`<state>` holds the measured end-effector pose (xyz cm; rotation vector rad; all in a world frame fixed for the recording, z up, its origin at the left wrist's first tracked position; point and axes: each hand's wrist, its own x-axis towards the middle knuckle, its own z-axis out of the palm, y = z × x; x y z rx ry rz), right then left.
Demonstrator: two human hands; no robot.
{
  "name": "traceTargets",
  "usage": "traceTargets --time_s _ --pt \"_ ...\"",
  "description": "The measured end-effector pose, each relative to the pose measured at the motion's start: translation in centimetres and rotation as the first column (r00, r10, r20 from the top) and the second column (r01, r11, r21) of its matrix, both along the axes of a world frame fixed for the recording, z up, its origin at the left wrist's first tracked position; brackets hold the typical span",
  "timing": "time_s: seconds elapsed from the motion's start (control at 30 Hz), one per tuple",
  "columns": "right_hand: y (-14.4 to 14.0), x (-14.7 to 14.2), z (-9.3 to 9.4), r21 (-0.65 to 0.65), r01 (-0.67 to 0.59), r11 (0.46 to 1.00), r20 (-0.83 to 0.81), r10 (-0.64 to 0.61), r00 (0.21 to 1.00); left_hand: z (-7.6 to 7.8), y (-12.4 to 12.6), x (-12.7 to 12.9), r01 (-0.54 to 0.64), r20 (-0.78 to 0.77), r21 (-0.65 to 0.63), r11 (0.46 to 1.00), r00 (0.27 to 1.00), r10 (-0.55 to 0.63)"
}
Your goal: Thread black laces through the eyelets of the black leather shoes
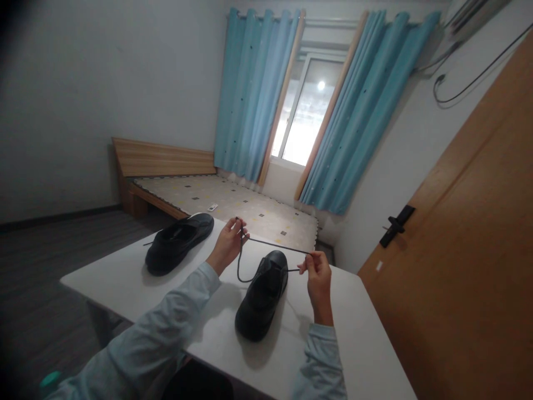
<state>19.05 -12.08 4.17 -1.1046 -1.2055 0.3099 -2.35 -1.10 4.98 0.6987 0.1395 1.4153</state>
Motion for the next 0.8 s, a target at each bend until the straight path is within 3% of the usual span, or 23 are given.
traceTargets --time_s 0.1,0.2,0.4,0.6,0.7,0.8 --pt "-0.1 -0.1 0.0 0.039 0.144 0.989 0.061 -0.146 0.987 0.1 0.1 -0.2 -0.019 0.007 -0.016 1.0 1.0 0.019" --pt "0.0 -0.2 -0.1 0.054 0.185 0.981 0.088 -0.189 0.978 0.2 0.5 -0.5 -0.043 0.015 -0.033 0.998 0.999 0.044" --pt "0.8 -0.4 -1.1 -0.104 -0.023 0.994 0.197 0.044 0.979 0.2 1.9 -1.5 -0.142 0.042 -0.046 0.989 0.989 0.144" --pt "1.1 -0.7 -2.6 -0.374 -0.136 0.917 0.314 0.264 0.912 0.3 3.2 -2.5 -0.251 -0.086 0.029 0.968 0.964 0.252" --pt "1.2 -0.6 -3.1 -0.43 -0.161 0.888 0.248 0.288 0.925 1.6 3.7 -2.8 -0.251 -0.22 0.098 0.963 0.938 0.267" --pt "1.3 -0.5 -3.2 -0.447 -0.19 0.874 0.183 0.297 0.937 4.4 3.8 -3.1 -0.211 -0.354 0.2 0.957 0.895 0.271"
